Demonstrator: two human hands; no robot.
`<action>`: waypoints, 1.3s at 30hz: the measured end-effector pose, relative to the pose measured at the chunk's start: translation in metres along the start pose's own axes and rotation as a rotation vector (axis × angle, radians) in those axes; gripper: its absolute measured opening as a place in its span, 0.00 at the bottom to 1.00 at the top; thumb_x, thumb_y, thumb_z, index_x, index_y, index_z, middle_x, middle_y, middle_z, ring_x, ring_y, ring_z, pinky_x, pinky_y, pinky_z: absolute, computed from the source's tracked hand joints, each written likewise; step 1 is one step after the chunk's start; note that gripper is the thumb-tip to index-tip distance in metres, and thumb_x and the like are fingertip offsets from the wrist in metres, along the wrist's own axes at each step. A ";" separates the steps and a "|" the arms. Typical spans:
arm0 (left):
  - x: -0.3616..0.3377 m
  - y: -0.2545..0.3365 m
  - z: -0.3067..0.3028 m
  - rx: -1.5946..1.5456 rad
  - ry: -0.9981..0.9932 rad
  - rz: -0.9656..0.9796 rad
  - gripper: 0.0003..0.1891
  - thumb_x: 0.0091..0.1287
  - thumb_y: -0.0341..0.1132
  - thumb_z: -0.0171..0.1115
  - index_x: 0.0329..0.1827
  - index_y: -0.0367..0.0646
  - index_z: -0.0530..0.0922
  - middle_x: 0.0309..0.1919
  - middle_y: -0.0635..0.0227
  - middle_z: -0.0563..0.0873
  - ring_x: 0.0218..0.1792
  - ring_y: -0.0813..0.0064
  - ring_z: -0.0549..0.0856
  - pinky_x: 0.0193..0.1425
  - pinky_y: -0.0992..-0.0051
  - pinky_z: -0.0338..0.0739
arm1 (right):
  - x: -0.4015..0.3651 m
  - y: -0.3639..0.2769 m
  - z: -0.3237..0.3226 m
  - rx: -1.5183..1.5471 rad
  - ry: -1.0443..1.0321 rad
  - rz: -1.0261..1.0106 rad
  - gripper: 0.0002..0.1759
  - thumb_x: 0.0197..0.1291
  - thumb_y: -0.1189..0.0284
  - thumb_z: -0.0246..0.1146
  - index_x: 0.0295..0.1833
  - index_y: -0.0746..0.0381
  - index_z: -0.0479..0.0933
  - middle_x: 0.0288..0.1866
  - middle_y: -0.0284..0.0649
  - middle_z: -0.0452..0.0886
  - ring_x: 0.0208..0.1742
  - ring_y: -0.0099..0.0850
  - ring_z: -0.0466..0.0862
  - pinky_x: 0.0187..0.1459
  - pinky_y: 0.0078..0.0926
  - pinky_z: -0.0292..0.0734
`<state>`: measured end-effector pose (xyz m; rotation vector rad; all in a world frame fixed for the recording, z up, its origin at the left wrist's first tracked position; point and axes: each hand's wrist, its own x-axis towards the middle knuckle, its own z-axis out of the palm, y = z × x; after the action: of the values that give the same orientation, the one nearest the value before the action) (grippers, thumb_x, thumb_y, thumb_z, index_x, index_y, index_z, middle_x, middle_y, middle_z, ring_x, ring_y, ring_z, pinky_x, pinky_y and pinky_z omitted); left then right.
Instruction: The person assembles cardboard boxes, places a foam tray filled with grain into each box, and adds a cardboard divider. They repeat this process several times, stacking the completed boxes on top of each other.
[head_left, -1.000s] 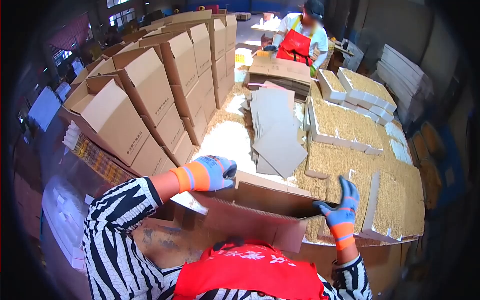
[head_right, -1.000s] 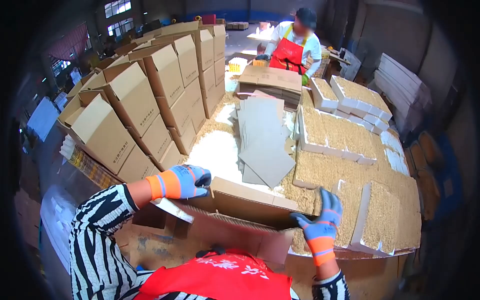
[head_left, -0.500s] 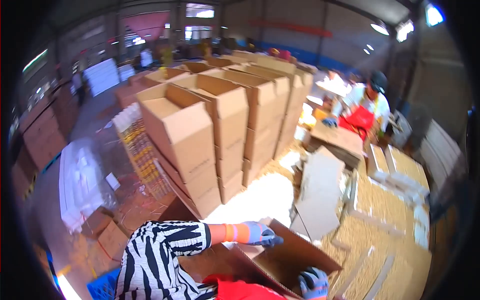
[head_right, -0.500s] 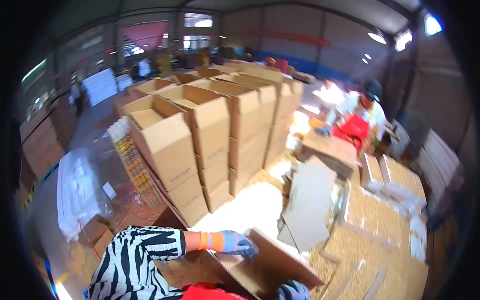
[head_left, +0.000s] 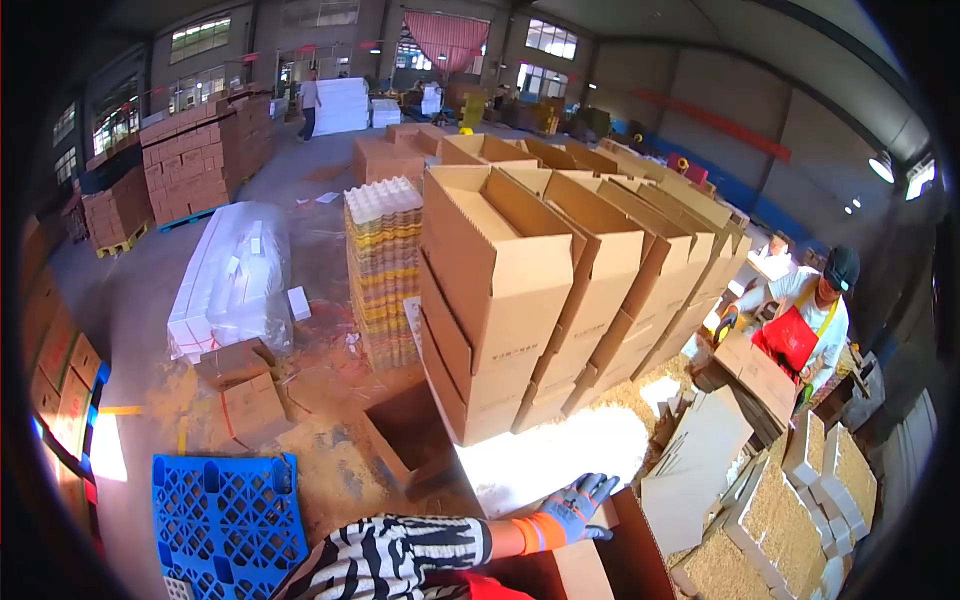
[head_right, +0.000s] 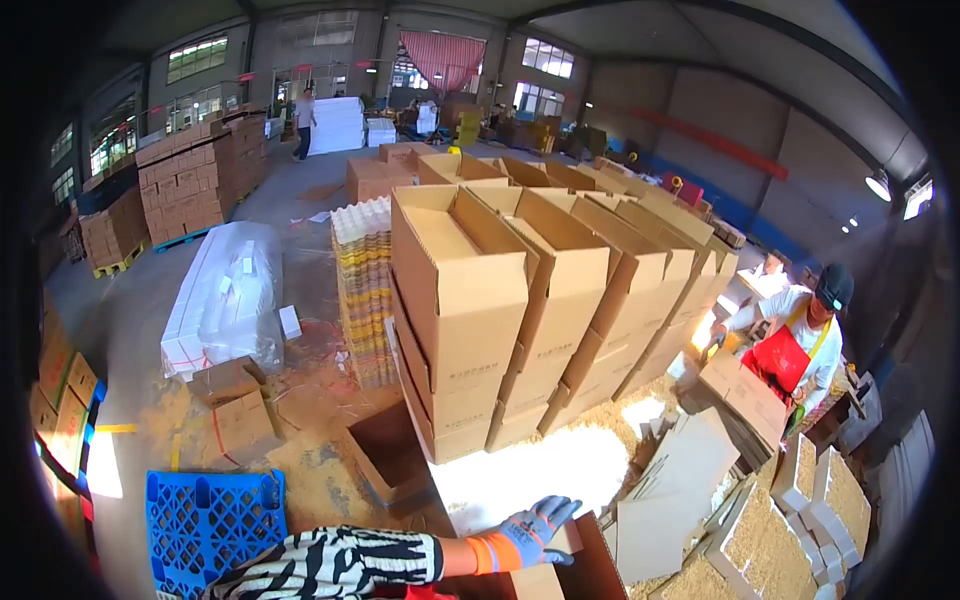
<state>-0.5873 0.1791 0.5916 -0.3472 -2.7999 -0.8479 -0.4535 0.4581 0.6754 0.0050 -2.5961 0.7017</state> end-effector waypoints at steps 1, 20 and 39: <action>0.001 -0.004 -0.007 -0.072 0.015 -0.013 0.50 0.53 0.65 0.62 0.73 0.44 0.54 0.65 0.50 0.64 0.67 0.51 0.64 0.67 0.58 0.63 | 0.026 -0.045 -0.008 -0.113 0.113 -0.251 0.21 0.66 0.66 0.56 0.58 0.70 0.73 0.57 0.54 0.77 0.59 0.49 0.75 0.63 0.41 0.66; 0.015 0.031 -0.057 0.042 -0.308 0.020 0.38 0.64 0.67 0.45 0.58 0.39 0.73 0.45 0.51 0.83 0.45 0.56 0.83 0.52 0.63 0.75 | -0.054 0.079 0.053 0.391 -0.150 0.439 0.26 0.62 0.63 0.54 0.64 0.63 0.68 0.63 0.45 0.71 0.62 0.42 0.73 0.63 0.37 0.66; 0.123 -0.149 0.023 -0.463 -0.313 0.099 0.34 0.56 0.23 0.53 0.71 0.36 0.60 0.63 0.60 0.72 0.60 0.69 0.73 0.66 0.75 0.66 | -0.040 0.025 0.097 0.455 -0.309 0.003 0.23 0.46 0.69 0.70 0.51 0.56 0.77 0.62 0.47 0.71 0.52 0.47 0.74 0.52 0.41 0.73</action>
<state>-0.7490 0.0921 0.5262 -0.7387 -2.7938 -1.5355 -0.4614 0.4288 0.5719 0.2698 -2.6533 1.3708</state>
